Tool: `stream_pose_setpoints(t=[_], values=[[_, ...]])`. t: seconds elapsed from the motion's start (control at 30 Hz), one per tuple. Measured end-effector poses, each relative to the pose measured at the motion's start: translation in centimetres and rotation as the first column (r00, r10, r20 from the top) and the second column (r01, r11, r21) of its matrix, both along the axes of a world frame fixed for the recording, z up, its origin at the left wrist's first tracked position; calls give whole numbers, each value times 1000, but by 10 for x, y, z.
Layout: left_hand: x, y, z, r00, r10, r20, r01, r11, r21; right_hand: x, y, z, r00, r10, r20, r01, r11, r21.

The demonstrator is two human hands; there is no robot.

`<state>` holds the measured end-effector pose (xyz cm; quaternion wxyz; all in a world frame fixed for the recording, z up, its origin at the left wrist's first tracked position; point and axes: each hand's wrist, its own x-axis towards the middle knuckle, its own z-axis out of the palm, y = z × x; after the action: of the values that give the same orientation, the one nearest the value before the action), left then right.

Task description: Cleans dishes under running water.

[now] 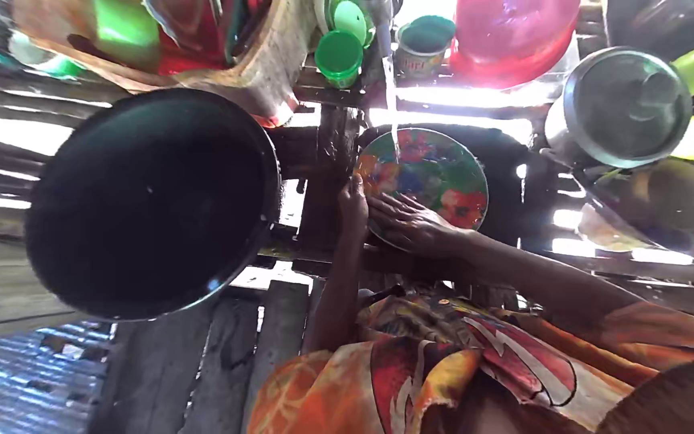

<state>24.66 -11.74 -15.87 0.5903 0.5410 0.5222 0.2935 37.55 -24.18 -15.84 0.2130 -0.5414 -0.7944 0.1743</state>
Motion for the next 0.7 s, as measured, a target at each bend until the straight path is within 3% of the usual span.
stream_pose_setpoints(t=[0.07,0.13,0.3,0.47,0.57,0.7], values=[[-12,3,-7,998,57,23,-56,997,-47,26,-27,0,990,137,-23,-138,990,-29],[-24,-1,-8,995,101,5,-100,992,-74,57,-44,2,990,141,8,-140,988,-69],[-27,-8,3,997,61,-48,-61,998,-2,102,-17,7,961,-200,191,235,954,-187],[-5,-14,10,994,-90,-64,91,996,12,73,60,7,829,-534,167,559,808,-187],[6,-10,17,994,-103,-21,103,995,-1,32,84,17,855,-505,117,518,834,-190],[14,4,14,999,41,17,-39,997,-66,2,70,9,974,-219,54,224,968,-115]])
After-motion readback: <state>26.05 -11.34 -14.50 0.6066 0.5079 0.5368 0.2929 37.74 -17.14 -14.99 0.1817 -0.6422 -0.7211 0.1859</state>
